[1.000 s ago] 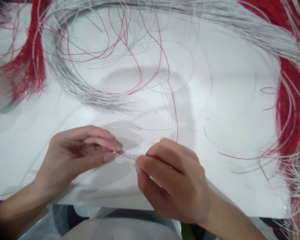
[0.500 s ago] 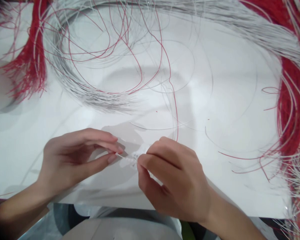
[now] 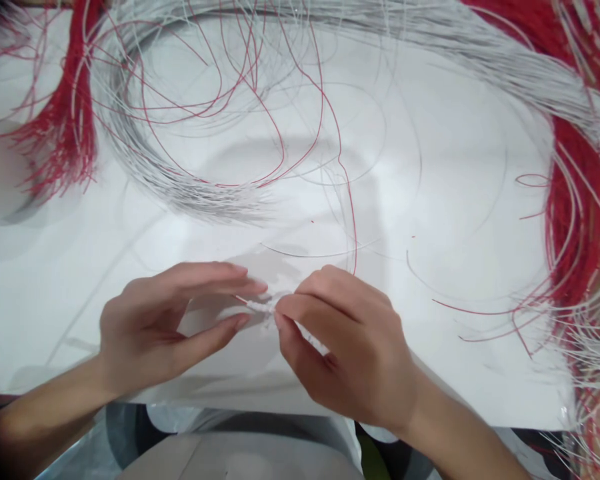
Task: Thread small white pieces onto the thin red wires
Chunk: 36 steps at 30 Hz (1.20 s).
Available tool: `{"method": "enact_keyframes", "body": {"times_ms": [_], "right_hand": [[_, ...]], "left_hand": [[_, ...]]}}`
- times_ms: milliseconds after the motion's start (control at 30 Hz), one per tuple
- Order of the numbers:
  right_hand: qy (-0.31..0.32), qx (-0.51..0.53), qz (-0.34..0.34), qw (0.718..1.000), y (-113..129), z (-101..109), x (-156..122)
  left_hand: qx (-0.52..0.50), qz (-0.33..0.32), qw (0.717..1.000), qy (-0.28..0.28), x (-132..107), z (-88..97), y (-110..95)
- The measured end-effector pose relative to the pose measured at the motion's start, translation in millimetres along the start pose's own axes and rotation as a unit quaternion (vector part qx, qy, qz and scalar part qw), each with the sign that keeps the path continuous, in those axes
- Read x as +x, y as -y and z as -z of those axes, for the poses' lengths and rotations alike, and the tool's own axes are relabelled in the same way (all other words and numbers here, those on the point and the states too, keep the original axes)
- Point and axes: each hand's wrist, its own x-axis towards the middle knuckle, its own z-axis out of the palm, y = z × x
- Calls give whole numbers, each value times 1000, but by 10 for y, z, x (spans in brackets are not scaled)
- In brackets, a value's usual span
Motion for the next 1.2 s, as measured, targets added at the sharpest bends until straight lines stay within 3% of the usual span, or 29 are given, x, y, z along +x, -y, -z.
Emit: {"method": "enact_keyframes", "body": {"times_ms": [200, 333, 833, 1033, 1200], "right_hand": [[-67, -14, -38, 997, -18, 99, 15], [-78, -24, -39, 996, -6, 109, -1], [-71, -17, -36, 997, -13, 70, 15], [-59, -24, -34, 997, -9, 80, 28], [-56, -20, -31, 998, -26, 64, 36]], "left_hand": [[140, -91, 985, 36, 94, -74, 79], [178, -140, 972, 62, 110, -98, 116], [183, -213, 956, 87, 74, -9, 209], [204, -192, 955, 98, 59, 17, 221], [202, -214, 951, 97, 47, 70, 218]]}}
